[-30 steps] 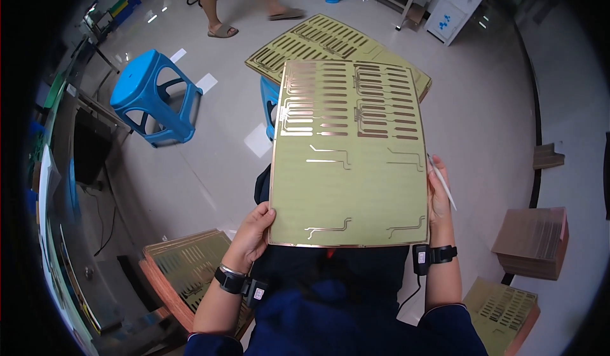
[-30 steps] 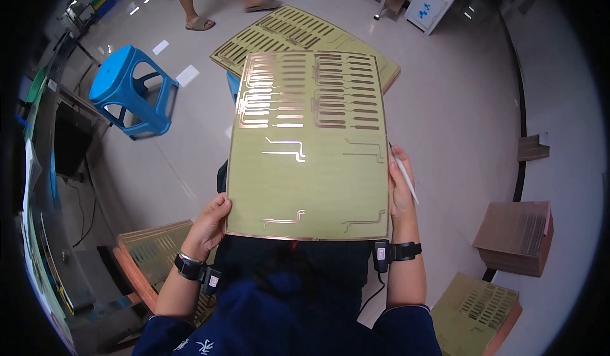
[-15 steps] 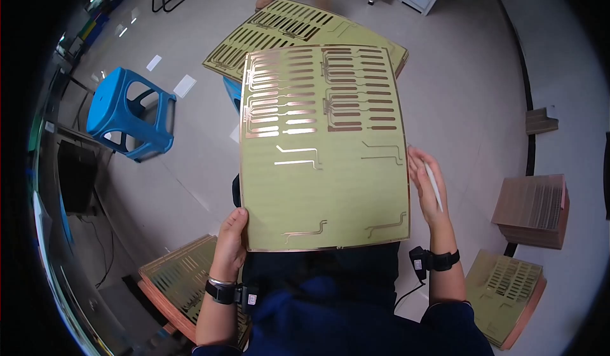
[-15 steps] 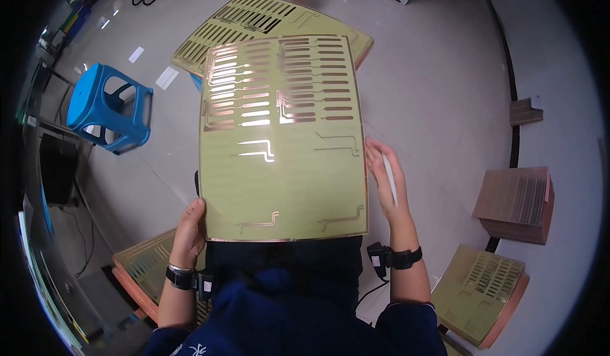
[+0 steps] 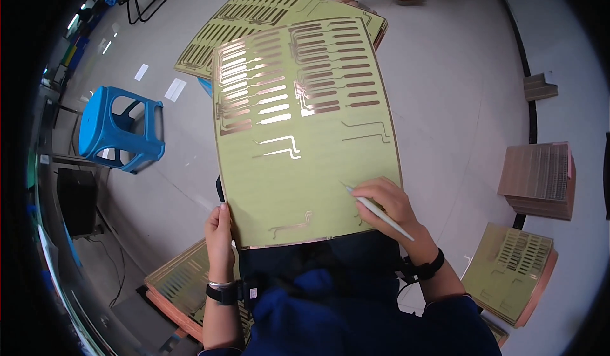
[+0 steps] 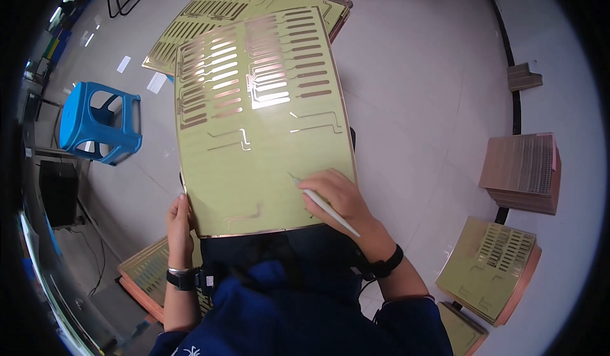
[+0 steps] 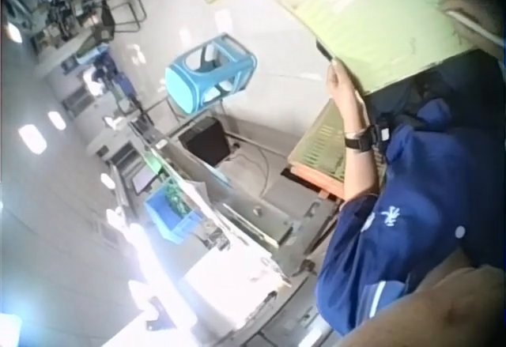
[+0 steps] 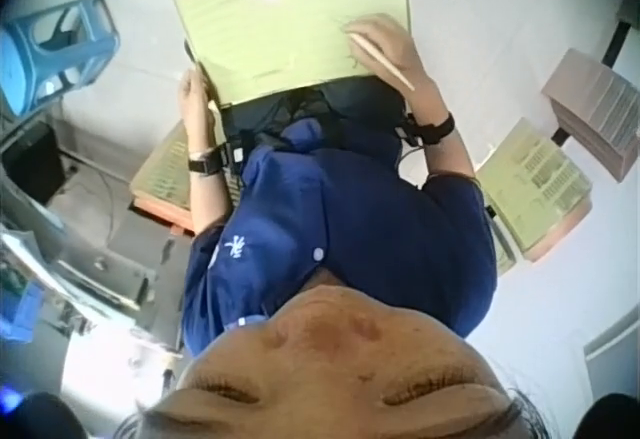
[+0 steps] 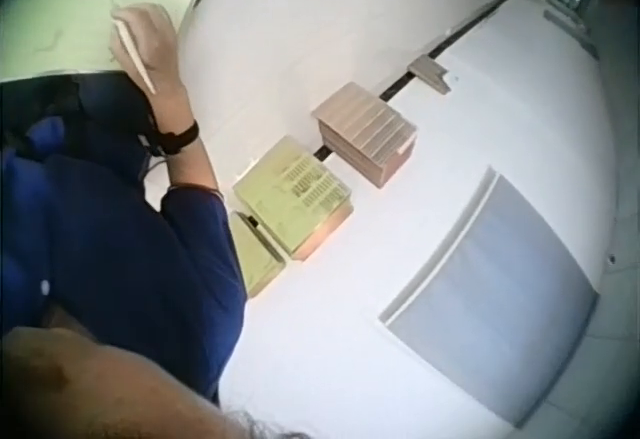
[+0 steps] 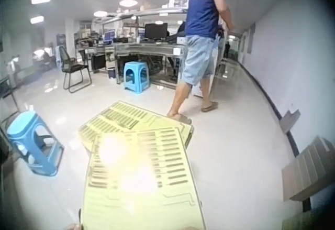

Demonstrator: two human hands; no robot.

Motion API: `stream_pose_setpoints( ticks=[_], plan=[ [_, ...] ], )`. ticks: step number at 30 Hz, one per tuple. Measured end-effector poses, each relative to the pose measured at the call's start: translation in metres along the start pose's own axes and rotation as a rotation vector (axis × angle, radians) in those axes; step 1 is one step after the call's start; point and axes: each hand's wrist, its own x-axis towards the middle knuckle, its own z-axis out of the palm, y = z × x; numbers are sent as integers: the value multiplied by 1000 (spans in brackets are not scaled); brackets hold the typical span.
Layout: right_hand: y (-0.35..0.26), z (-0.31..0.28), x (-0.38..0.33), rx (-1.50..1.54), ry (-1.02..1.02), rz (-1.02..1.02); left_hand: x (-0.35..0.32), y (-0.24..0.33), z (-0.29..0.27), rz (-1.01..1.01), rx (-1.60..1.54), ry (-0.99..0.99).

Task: Marking specific areas on flexible PCB panels using a white marking pen.

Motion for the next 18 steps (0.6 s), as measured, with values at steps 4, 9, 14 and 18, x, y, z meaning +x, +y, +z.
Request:
stream_pose_setpoints(
  ticks=[4,9,14,18],
  plan=[
    [7,2,1,-8,-19,-115,0,2,17,54,99,118],
    [10,3,-1,-17,-11,-130,6,-13,18,205,151,160],
    [12,5,-2,-37,20,-146,4,-10,24,239,177,164],
    [13,5,-1,-24,14,-139,6,-13,20,245,183,149]
  ],
)
